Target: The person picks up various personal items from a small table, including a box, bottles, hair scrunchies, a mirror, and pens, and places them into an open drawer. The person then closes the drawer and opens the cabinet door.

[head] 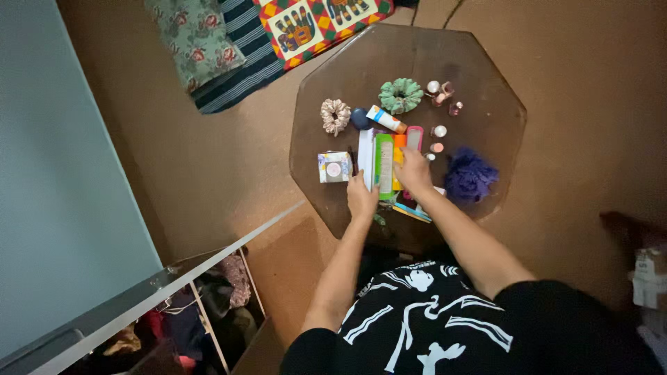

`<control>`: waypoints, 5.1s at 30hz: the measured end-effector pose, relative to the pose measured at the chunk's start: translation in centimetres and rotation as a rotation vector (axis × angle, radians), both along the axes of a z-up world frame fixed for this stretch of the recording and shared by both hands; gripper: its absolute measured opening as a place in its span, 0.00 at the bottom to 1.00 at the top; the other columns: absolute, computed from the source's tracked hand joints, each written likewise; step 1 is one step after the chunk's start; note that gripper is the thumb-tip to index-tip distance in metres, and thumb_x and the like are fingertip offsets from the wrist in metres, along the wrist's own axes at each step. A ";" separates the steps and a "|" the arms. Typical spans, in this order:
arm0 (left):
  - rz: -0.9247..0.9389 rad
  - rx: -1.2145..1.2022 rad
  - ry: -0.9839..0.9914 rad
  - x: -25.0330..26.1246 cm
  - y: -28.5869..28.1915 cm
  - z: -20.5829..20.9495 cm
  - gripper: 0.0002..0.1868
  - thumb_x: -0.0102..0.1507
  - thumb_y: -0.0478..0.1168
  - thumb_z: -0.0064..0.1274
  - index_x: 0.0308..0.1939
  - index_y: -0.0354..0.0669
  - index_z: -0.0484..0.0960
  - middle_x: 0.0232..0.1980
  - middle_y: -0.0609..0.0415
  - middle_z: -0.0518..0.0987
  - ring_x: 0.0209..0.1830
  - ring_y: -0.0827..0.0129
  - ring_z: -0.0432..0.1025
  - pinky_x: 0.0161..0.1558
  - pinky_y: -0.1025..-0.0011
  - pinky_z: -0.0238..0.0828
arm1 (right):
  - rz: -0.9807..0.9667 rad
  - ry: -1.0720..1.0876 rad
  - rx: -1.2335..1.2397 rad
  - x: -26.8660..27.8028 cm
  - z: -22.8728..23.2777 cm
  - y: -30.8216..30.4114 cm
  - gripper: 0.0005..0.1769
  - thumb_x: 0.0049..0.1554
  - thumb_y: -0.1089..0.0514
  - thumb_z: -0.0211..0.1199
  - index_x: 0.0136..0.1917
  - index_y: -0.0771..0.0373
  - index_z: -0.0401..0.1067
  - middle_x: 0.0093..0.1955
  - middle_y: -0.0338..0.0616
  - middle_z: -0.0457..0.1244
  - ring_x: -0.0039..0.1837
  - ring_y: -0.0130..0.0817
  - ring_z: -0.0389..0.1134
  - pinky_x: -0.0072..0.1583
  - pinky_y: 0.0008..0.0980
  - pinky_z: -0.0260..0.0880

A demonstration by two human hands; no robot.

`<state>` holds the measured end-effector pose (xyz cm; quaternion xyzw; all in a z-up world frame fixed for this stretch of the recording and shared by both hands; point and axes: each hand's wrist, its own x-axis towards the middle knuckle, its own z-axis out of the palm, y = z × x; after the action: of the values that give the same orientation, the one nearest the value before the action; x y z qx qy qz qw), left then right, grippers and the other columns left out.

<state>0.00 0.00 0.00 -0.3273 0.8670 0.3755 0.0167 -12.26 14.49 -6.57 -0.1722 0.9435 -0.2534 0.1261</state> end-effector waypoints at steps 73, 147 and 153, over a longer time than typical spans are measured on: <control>1.355 -0.067 1.281 60.7 -2.6 30.6 0.27 0.68 0.39 0.52 0.70 0.35 0.65 0.55 0.56 0.77 0.52 0.75 0.72 0.53 0.75 0.72 | 1.463 -0.682 -0.341 53.9 33.4 -18.8 0.14 0.64 0.52 0.63 0.51 0.66 0.70 0.34 0.41 0.58 0.37 0.30 0.58 0.40 0.33 0.59; 1.004 -0.407 0.944 66.1 -15.5 29.3 0.30 0.69 0.30 0.56 0.73 0.34 0.63 0.79 0.42 0.56 0.57 0.64 0.78 0.53 0.68 0.83 | 1.258 -0.551 -0.573 59.2 38.3 -31.4 0.26 0.57 0.66 0.66 0.69 0.61 0.69 0.64 0.50 0.64 0.56 0.35 0.74 0.52 0.31 0.78; 0.684 -0.236 0.649 53.6 -11.8 25.6 0.30 0.65 0.30 0.59 0.71 0.32 0.67 0.60 0.50 0.75 0.49 0.64 0.77 0.74 0.57 0.53 | 0.883 -0.339 -0.667 46.8 34.8 -20.7 0.23 0.55 0.70 0.65 0.64 0.66 0.73 0.58 0.48 0.67 0.56 0.35 0.74 0.57 0.32 0.77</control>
<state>53.62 -11.84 25.59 -0.4588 0.7069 0.3412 -0.4163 34.51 -6.20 28.25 -0.5370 0.6178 -0.4847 0.3082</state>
